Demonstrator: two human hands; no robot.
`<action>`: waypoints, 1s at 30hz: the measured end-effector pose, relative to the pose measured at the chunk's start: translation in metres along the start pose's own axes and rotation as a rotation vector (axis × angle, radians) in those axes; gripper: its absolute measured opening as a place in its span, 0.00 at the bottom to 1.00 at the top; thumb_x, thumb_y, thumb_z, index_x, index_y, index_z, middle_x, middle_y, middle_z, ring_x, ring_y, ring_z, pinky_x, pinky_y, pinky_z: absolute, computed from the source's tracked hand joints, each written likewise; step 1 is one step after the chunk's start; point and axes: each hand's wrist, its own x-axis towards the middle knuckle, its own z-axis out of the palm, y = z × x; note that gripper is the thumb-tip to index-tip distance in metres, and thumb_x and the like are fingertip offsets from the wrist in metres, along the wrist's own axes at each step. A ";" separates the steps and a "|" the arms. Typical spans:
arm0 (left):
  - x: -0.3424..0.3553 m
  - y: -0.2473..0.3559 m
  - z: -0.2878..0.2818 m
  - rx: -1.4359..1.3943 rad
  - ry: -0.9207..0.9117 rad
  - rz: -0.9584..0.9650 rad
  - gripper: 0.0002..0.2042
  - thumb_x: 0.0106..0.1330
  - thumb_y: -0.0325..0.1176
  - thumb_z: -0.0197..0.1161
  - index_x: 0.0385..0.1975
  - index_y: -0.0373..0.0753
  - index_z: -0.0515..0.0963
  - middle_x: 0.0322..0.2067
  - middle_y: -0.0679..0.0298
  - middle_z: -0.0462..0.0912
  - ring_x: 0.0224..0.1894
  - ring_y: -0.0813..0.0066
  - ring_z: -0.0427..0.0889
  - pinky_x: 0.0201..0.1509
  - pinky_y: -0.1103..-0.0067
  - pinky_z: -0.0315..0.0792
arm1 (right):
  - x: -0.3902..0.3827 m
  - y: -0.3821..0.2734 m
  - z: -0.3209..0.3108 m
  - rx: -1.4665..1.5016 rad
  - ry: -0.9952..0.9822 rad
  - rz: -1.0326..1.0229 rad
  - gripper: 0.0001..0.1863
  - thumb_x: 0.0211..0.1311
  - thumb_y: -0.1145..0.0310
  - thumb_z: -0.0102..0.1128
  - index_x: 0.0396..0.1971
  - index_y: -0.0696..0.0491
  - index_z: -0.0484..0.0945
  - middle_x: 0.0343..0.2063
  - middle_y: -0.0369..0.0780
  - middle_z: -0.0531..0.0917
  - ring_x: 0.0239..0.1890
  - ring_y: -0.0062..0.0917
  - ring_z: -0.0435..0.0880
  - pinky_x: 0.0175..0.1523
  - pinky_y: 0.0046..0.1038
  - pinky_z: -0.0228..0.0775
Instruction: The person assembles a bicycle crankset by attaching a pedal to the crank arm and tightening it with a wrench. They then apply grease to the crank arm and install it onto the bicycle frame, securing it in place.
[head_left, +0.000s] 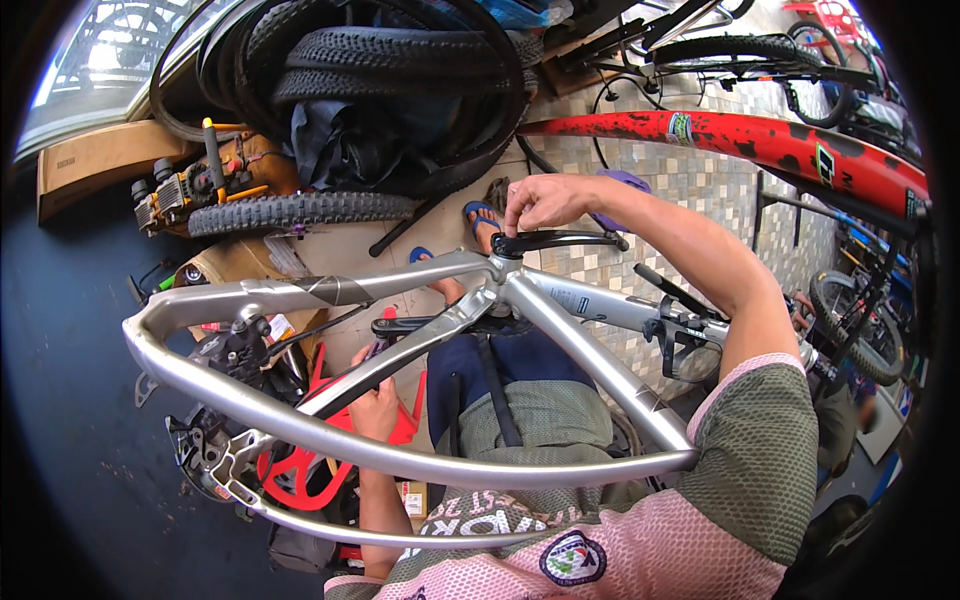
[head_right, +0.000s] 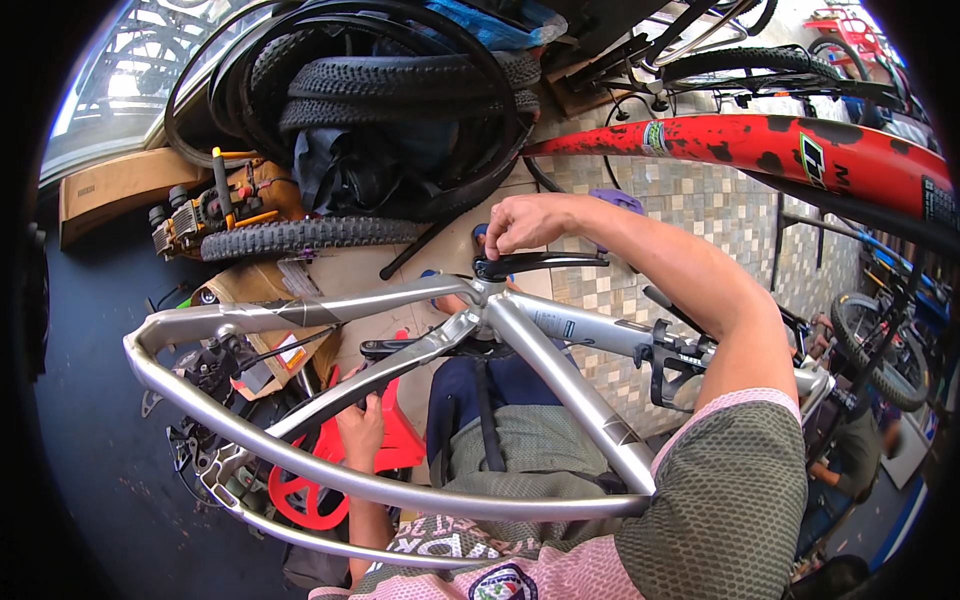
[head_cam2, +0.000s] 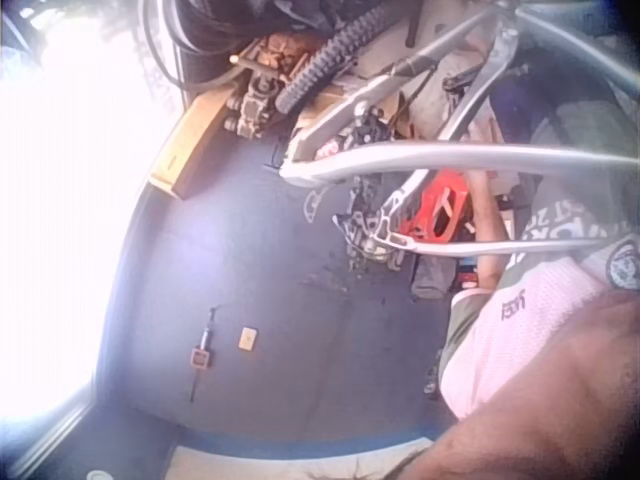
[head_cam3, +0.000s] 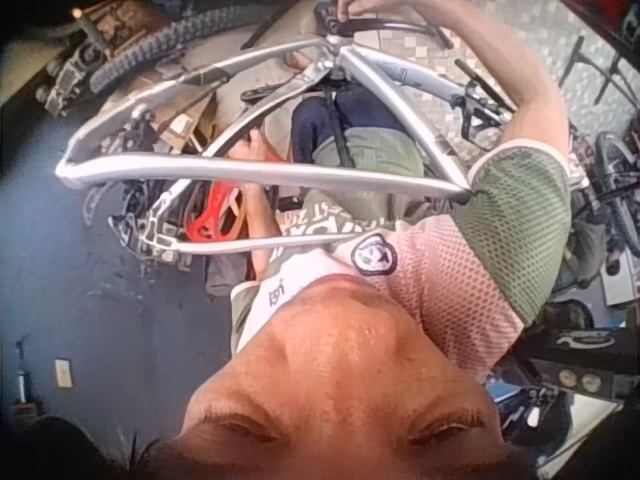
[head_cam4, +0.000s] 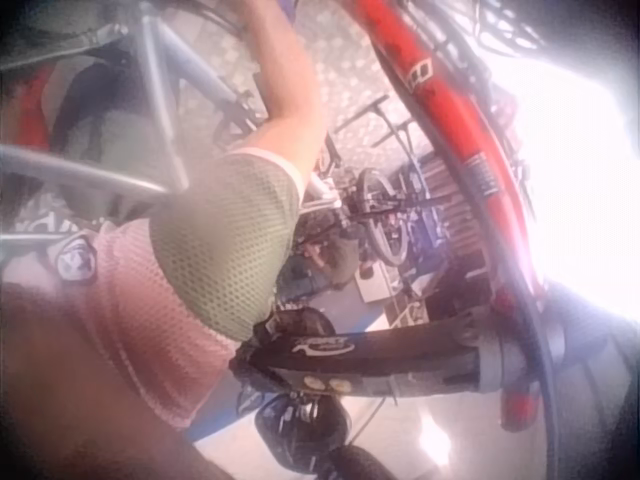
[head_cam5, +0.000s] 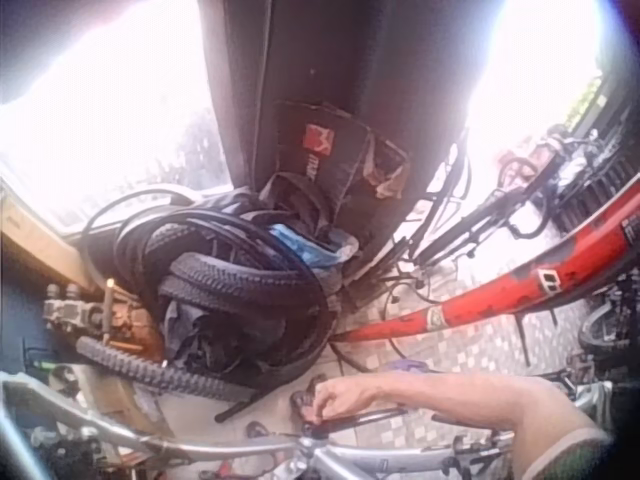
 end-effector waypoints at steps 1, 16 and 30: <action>-0.003 0.000 -0.003 -0.008 0.002 -0.001 0.21 0.67 0.24 0.62 0.60 0.30 0.75 0.47 0.52 0.82 0.48 0.64 0.82 0.56 0.69 0.76 | 0.000 -0.001 0.000 -0.001 0.000 0.016 0.16 0.55 0.63 0.62 0.40 0.51 0.92 0.44 0.43 0.86 0.51 0.34 0.83 0.57 0.33 0.74; -0.105 0.065 0.014 -0.497 -0.267 -0.120 0.15 0.67 0.31 0.73 0.50 0.32 0.81 0.36 0.60 0.88 0.39 0.79 0.84 0.45 0.79 0.78 | 0.008 -0.029 0.012 0.035 0.067 0.426 0.16 0.64 0.56 0.69 0.39 0.55 0.90 0.34 0.35 0.87 0.38 0.21 0.81 0.44 0.30 0.75; -0.024 0.008 -0.014 -0.227 0.063 0.017 0.15 0.66 0.30 0.74 0.47 0.30 0.83 0.35 0.61 0.89 0.37 0.77 0.85 0.44 0.76 0.79 | -0.006 0.005 0.016 0.047 0.072 0.004 0.14 0.73 0.57 0.67 0.45 0.52 0.88 0.38 0.36 0.81 0.47 0.23 0.78 0.53 0.29 0.72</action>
